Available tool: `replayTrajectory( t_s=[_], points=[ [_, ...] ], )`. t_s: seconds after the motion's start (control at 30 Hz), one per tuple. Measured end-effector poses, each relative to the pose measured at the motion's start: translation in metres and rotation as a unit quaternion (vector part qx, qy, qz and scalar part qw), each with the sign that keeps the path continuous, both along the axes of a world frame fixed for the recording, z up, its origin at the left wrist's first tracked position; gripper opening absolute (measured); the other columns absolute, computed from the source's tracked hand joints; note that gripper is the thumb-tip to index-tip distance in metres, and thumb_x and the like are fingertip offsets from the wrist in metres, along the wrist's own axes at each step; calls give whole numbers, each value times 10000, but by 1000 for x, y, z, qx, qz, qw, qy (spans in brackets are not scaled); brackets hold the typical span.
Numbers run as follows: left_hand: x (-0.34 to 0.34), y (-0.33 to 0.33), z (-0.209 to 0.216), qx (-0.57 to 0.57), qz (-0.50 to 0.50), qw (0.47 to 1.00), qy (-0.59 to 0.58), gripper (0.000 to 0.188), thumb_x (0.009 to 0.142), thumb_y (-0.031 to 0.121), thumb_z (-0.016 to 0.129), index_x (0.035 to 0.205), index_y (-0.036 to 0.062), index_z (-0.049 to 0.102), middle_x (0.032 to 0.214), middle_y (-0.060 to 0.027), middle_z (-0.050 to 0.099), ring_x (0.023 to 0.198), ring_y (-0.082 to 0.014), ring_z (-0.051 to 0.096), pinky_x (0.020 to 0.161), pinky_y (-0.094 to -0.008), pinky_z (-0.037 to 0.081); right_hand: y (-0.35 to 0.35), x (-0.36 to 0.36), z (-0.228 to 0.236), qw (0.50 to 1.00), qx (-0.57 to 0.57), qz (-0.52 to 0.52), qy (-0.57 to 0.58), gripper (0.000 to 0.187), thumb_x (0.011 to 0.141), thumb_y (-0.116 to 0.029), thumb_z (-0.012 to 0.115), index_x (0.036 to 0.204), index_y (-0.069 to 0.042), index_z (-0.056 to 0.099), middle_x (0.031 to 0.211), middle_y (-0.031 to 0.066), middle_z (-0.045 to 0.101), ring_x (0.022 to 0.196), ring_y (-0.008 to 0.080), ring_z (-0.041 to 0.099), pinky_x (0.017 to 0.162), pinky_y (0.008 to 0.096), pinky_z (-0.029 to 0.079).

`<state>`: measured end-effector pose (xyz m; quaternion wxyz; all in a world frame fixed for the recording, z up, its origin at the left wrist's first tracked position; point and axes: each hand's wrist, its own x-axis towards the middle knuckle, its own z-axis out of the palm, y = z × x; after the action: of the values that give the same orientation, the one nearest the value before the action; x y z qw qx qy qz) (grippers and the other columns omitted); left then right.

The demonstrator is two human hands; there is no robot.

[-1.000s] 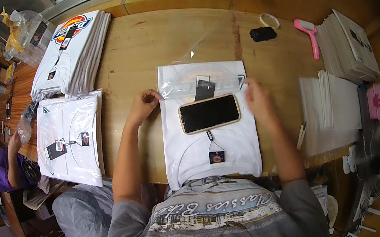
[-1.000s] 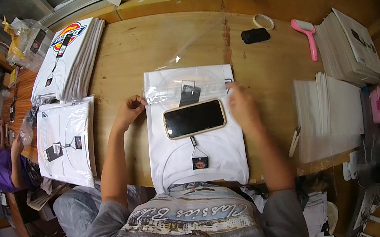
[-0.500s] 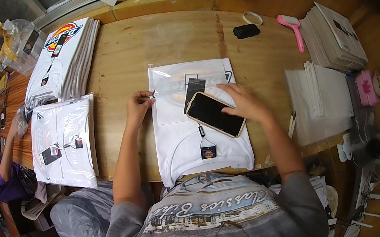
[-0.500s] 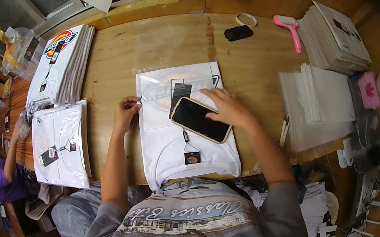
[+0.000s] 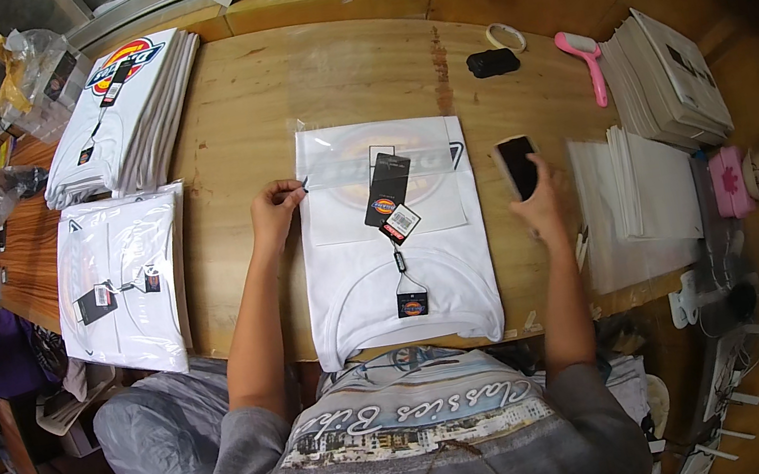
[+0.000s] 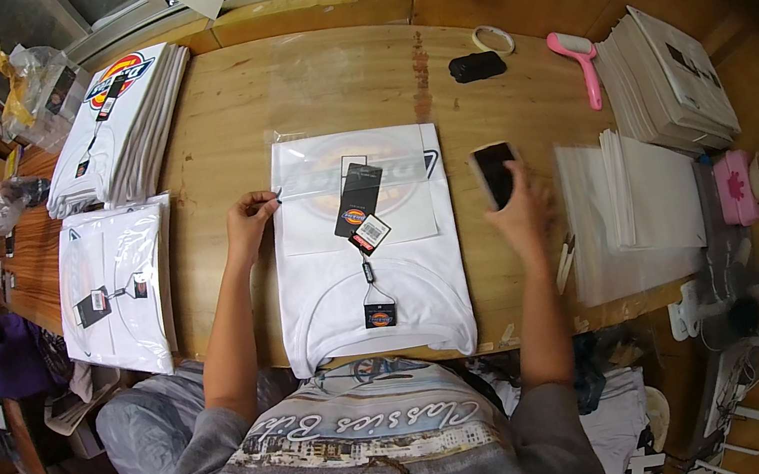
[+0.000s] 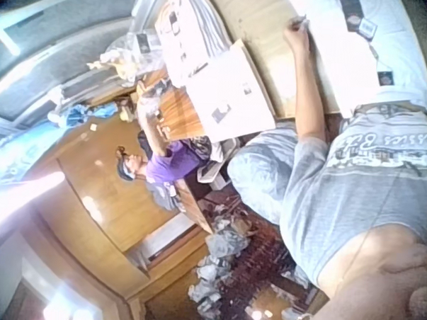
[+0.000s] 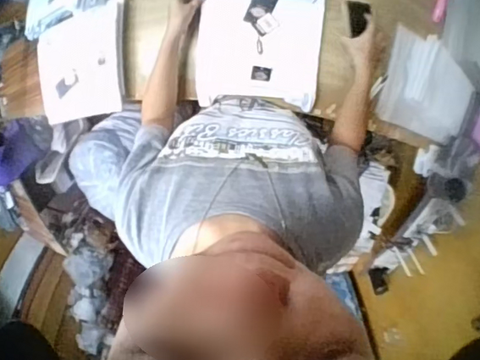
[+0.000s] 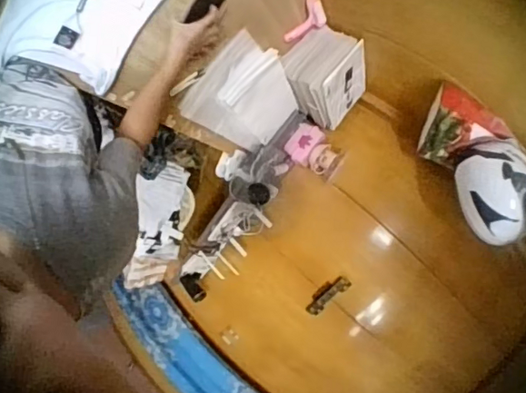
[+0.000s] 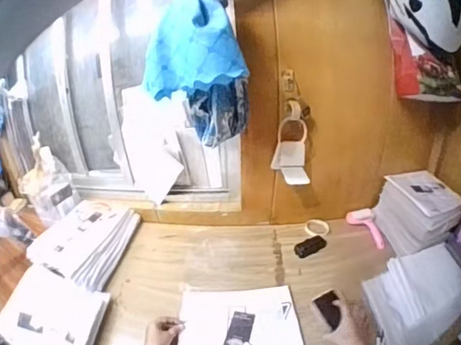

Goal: The person folds white t-shirts, places them into clear plastic bags, and seals the bags. The person then stacks the packaged shirts and ties a bundle with a blue strap.

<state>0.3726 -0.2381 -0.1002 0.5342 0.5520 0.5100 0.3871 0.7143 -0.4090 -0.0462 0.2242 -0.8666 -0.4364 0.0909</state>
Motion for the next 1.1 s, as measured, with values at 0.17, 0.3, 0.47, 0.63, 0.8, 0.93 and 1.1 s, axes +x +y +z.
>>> replayTrajectory(
  t_s=[0.17, 0.3, 0.47, 0.63, 0.8, 0.93, 1.1],
  points=[
    [1, 3, -2, 22, -5, 999, 26, 54, 765, 47, 555, 786, -2, 559, 721, 7, 542, 661, -60, 480, 624, -177, 390, 6, 27, -25, 986, 50, 80, -138, 473, 631, -103, 641, 1077, -89, 487, 1109, 147, 424, 911, 284, 471, 757, 373, 399],
    [2, 4, 0, 10, -17, 1000, 11, 47, 780, 58, 541, 769, 13, 543, 720, 16, 530, 668, -57, 469, 626, -171, 378, 53, -7, -56, 946, 179, 97, 253, 233, 688, -33, 606, 916, -4, 565, 830, 84, 553, 654, 144, 529, 599, 242, 431],
    [-2, -8, 10, -19, -76, 997, -24, 71, 829, 109, 482, 777, 62, 468, 740, 45, 459, 713, -49, 423, 677, -180, 356, 57, -13, -47, 902, 157, 82, 393, 45, 727, -31, 586, 737, -1, 553, 654, -3, 530, 606, 67, 493, 570, 198, 413],
    [-27, -65, 25, -169, -94, 974, -115, 122, 849, 181, 467, 775, 88, 439, 719, 56, 398, 685, -45, 363, 656, -177, 327, -12, -14, -39, 868, 14, 145, 475, 39, 758, -42, 563, 766, -18, 533, 727, -18, 515, 682, 61, 477, 642, 197, 404],
    [-74, -148, 26, -293, -137, 940, -110, 168, 825, 239, 514, 760, 99, 447, 670, 61, 385, 606, -47, 356, 581, -187, 337, -101, -38, -29, 824, -78, 159, 538, 72, 744, -64, 593, 762, -21, 539, 717, -4, 529, 686, 78, 497, 647, 217, 414],
    [-101, -204, 37, -292, -216, 929, -73, 164, 802, 195, 548, 741, 74, 457, 691, 47, 415, 661, -52, 380, 616, -191, 335, -156, -60, -15, 743, -149, 158, 633, 91, 746, -57, 585, 792, 1, 533, 739, 15, 553, 696, 87, 518, 658, 216, 426],
    [-96, -216, 60, -184, -262, 947, 8, 101, 758, 121, 579, 746, 45, 515, 649, -21, 512, 599, -115, 478, 564, -230, 378, -147, -63, -19, 787, -115, 154, 586, 57, 748, -38, 562, 784, -20, 522, 749, 25, 546, 718, 110, 536, 677, 243, 448]
  ],
)
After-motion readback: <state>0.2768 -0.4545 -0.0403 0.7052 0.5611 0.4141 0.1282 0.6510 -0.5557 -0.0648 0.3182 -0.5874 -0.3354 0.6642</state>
